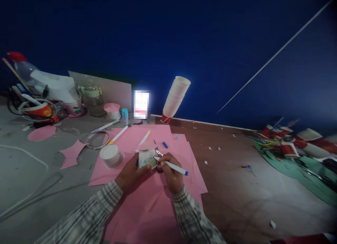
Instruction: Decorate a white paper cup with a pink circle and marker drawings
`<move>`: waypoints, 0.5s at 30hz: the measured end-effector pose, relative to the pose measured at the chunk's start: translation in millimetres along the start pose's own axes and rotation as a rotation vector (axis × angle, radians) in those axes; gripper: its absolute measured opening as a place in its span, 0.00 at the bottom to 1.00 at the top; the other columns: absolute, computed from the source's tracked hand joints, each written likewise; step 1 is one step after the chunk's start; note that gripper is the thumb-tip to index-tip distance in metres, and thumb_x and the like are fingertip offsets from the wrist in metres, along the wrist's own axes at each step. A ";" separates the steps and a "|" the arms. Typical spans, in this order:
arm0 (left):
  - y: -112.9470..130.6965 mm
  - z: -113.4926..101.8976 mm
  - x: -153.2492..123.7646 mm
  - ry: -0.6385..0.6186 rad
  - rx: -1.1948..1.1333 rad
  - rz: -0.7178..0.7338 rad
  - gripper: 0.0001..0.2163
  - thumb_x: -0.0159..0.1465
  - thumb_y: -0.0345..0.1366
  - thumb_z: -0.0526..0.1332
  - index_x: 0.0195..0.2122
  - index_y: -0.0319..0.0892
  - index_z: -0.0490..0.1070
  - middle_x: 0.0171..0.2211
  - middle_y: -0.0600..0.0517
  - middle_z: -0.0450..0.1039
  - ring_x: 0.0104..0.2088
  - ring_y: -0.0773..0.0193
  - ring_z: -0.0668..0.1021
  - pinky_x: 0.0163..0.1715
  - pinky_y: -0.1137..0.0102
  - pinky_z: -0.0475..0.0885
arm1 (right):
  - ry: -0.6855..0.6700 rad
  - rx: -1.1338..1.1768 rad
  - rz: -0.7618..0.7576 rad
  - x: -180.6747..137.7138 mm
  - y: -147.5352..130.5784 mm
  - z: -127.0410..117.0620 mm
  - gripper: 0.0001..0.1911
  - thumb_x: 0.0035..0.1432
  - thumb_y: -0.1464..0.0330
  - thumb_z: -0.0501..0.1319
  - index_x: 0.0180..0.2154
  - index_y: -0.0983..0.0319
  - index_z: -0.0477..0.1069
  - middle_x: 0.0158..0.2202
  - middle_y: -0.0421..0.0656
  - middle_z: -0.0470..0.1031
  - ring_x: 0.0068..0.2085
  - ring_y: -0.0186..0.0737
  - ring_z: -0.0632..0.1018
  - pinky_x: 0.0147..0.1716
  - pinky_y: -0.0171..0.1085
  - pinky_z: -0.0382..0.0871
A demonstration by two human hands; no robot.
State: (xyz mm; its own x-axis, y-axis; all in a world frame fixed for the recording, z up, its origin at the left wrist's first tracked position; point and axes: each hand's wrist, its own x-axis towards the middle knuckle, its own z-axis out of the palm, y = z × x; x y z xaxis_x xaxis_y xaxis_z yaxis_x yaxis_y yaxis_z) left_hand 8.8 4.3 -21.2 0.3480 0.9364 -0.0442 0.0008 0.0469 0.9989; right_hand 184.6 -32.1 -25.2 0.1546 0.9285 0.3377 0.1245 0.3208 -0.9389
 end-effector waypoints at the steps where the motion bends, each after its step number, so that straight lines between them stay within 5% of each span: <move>1: 0.3 0.3 -0.4 -0.002 -0.004 -0.004 0.28 0.58 0.52 0.71 0.53 0.39 0.72 0.52 0.39 0.80 0.53 0.44 0.80 0.55 0.53 0.74 | 0.020 0.000 -0.002 0.2 -1.5 0.1 0.08 0.65 0.65 0.59 0.34 0.58 0.75 0.31 0.41 0.72 0.30 0.39 0.72 0.30 0.38 0.66; 15: 2.8 0.6 -3.4 -0.016 -0.028 -0.068 0.26 0.59 0.49 0.71 0.53 0.40 0.71 0.52 0.40 0.81 0.53 0.46 0.80 0.56 0.53 0.74 | 0.010 -0.061 -0.007 2.9 -17.1 -2.5 0.07 0.63 0.69 0.60 0.32 0.58 0.74 0.28 0.40 0.71 0.33 0.41 0.75 0.34 0.40 0.69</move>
State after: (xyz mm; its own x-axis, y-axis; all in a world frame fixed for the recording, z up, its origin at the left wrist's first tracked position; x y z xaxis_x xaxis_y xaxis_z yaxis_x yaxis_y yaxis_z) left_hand 8.2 1.0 -18.3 0.3627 0.9252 -0.1119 -0.0014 0.1207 0.9927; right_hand 185.3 -35.3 -8.0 0.1635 0.9243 0.3450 0.1852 0.3147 -0.9309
